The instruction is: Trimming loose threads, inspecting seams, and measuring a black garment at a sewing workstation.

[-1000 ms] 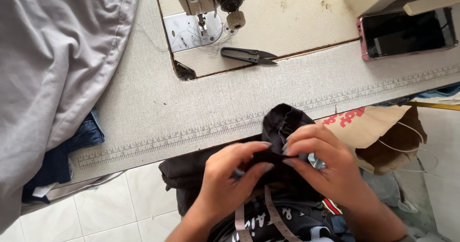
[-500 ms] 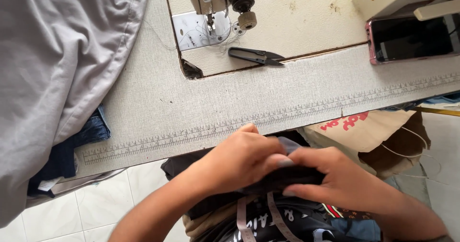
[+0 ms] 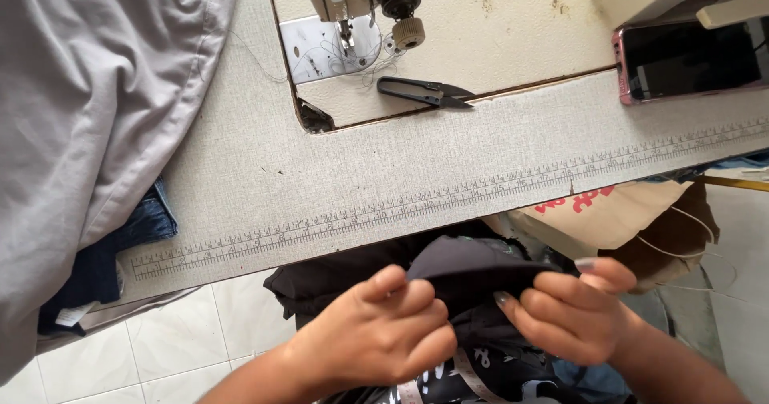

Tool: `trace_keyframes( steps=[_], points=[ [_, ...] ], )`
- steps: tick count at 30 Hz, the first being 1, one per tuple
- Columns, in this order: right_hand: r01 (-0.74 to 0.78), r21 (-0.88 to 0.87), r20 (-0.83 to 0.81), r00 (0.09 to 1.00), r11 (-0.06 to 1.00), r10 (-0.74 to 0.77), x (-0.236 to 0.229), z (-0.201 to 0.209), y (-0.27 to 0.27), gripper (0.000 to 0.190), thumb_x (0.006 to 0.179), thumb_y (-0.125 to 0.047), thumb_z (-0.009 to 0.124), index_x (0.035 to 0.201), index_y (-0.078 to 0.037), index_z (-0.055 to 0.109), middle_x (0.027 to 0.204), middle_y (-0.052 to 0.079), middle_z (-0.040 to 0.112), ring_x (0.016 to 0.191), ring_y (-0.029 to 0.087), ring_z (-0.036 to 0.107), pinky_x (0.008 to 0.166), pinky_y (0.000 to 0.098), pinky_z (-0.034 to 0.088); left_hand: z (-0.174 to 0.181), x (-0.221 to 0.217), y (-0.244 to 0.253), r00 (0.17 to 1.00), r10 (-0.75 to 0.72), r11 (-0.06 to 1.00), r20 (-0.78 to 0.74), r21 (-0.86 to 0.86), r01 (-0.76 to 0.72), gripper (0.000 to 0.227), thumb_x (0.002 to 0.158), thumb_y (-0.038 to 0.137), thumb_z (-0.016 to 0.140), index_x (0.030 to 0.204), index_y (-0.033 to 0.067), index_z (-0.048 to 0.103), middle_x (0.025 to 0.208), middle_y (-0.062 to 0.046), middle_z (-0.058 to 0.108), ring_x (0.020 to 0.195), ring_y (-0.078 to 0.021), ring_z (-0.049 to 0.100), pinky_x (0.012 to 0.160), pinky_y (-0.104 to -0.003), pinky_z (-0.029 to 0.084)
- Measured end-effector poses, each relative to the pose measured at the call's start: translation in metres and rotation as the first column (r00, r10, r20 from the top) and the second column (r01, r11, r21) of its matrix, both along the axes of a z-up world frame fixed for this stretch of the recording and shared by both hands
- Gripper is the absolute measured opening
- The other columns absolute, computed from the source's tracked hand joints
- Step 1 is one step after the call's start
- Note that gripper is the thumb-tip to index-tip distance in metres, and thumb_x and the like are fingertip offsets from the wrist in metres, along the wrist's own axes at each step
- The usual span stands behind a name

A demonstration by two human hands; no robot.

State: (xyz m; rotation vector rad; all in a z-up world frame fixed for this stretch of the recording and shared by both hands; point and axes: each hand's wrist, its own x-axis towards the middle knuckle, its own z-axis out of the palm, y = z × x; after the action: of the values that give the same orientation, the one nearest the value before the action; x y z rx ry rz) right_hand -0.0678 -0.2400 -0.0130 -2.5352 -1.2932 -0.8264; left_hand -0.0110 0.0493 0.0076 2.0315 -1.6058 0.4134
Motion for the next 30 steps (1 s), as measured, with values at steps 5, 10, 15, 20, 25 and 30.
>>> trace_keyframes(
  steps=[5,10,15,20,25,30],
  points=[
    [-0.029,0.066,0.171,0.985,0.997,0.017,-0.006,-0.013,0.009,0.03,0.097,-0.003,0.049,0.081,-0.023,0.065,0.069,-0.014,0.058,0.069,0.003,0.053,0.102,0.03,0.017,-0.017,-0.01,-0.002,0.984,0.121,0.99,0.13,-0.094,-0.109,0.034,0.108,0.008,0.041,0.076,0.0199,0.043,0.076,0.001,0.048,0.069,-0.0155,0.045,0.076,-0.027,0.032],
    [-0.11,0.053,0.077,0.991,0.992,0.106,-0.014,-0.021,0.012,0.032,0.104,-0.016,0.041,0.089,-0.018,0.069,0.08,-0.009,0.068,0.072,0.008,0.063,0.079,0.0345,0.029,-0.026,-0.013,-0.009,0.985,0.171,0.966,0.025,-0.199,-0.163,0.033,0.104,0.006,0.044,0.072,0.0164,0.041,0.07,0.0,0.041,0.063,-0.0183,0.037,0.07,-0.031,0.028],
    [0.295,0.68,-0.688,0.573,0.672,0.445,-0.017,-0.04,0.013,0.02,0.098,-0.017,0.064,0.115,-0.011,0.054,0.106,0.002,0.07,0.09,0.02,0.075,0.121,0.0602,0.036,-0.026,-0.011,-0.019,0.841,0.284,0.852,-0.46,-0.281,-0.441,0.018,0.101,0.025,0.061,0.115,0.0137,0.066,0.129,-0.011,0.062,0.119,-0.0317,0.063,0.104,-0.043,0.042],
    [0.822,0.442,-0.897,0.394,0.36,0.2,-0.03,-0.059,0.017,0.023,0.087,-0.009,0.075,0.102,-0.012,0.058,0.088,-0.003,0.064,0.075,0.004,0.054,0.067,0.0195,0.045,-0.018,-0.019,-0.029,0.721,0.237,0.743,-0.651,-0.357,-0.567,0.029,0.091,0.023,0.075,0.109,0.0058,0.061,0.107,-0.013,0.063,0.098,-0.0277,0.064,0.092,-0.04,0.052],
    [0.866,0.494,-0.778,0.401,0.076,0.484,-0.026,-0.061,0.027,0.021,0.09,-0.002,0.071,0.103,-0.009,0.056,0.091,0.002,0.063,0.082,0.009,0.059,0.074,0.0222,0.05,-0.04,-0.027,-0.04,0.724,0.24,0.836,-0.646,-0.241,-0.492,0.024,0.091,0.017,0.078,0.107,0.0045,0.065,0.098,-0.009,0.067,0.087,-0.0269,0.065,0.083,-0.039,0.049],
    [0.593,0.675,-0.514,0.805,0.439,-0.296,-0.019,-0.041,0.025,0.031,0.091,-0.006,0.078,0.11,-0.001,0.053,0.112,0.015,0.05,0.097,0.021,0.054,0.09,0.028,0.052,-0.05,-0.034,-0.039,0.773,0.197,0.778,-0.603,-0.383,-0.498,0.014,0.1,-0.003,0.061,0.111,-0.0031,0.07,0.084,-0.012,0.052,0.064,-0.0238,0.05,0.057,-0.034,0.042]
  ],
)
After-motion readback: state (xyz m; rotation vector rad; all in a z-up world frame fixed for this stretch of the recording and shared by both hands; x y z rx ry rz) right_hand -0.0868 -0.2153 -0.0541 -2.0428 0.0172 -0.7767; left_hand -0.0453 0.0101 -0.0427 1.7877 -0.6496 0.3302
